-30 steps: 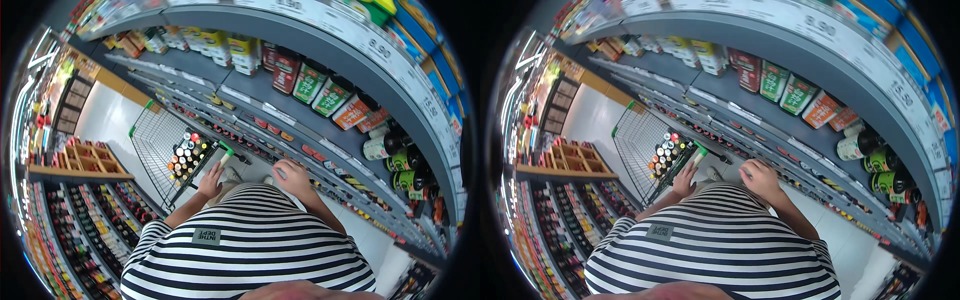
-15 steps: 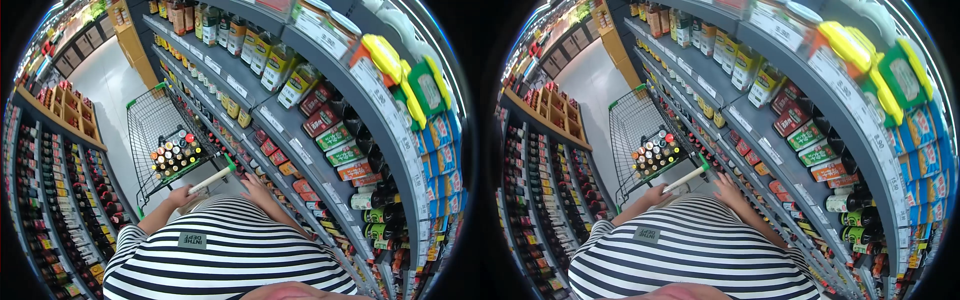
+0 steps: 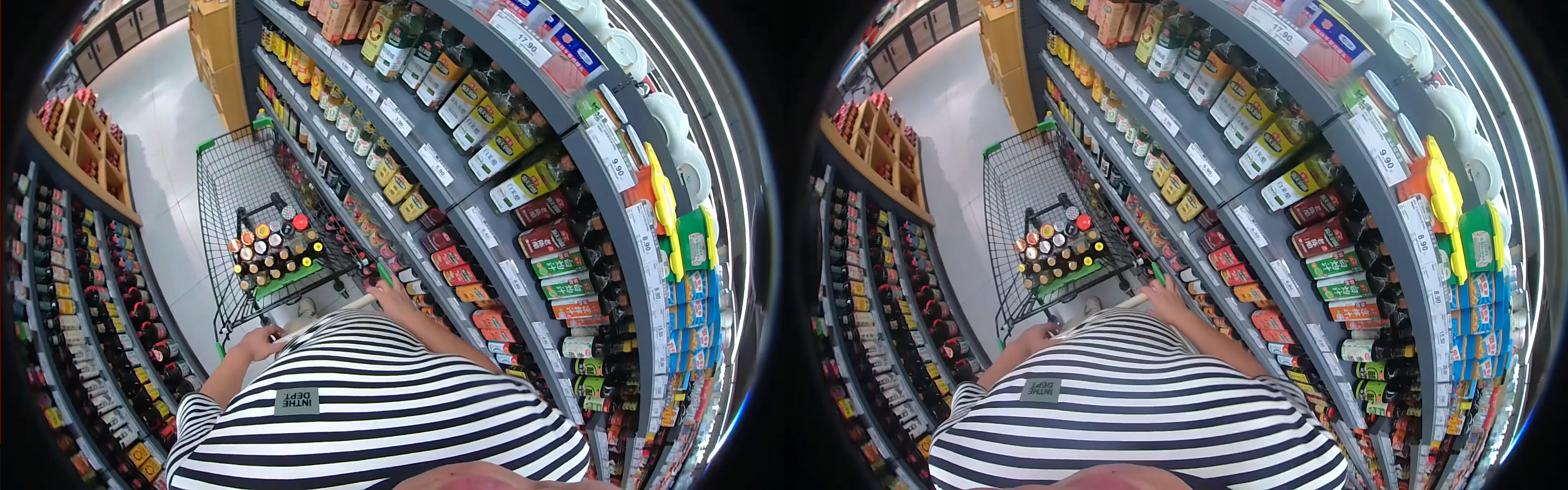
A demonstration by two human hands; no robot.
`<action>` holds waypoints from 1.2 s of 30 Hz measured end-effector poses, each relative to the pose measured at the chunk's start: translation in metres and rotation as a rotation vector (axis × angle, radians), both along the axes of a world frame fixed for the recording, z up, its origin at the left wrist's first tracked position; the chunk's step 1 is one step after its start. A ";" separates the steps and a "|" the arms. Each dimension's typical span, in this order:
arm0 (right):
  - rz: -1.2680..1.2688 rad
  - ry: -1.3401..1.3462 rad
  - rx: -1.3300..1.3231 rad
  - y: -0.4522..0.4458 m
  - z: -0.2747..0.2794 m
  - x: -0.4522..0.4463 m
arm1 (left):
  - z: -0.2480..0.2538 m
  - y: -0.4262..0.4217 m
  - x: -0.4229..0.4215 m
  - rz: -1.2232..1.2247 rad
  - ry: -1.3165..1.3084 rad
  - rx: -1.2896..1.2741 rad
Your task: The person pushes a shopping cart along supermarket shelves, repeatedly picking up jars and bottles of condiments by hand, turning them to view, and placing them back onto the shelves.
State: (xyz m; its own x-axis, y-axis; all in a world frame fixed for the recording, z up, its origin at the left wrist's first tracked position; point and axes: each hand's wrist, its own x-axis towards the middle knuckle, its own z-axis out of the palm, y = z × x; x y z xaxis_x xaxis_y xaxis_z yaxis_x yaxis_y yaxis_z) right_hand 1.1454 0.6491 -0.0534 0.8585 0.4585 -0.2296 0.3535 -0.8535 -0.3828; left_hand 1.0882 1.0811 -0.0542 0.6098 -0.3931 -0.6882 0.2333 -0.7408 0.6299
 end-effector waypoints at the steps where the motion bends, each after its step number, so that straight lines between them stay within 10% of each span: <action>1: -0.014 0.008 -0.011 0.003 0.002 0.004 | -0.005 0.005 0.003 -0.014 0.008 -0.011; 26: 0.016 0.247 -0.065 0.075 0.014 0.074 | -0.068 0.085 0.068 0.181 0.588 -0.414; 36: -0.059 0.281 -0.031 0.076 0.015 0.077 | -0.001 0.066 0.082 0.166 0.480 -0.259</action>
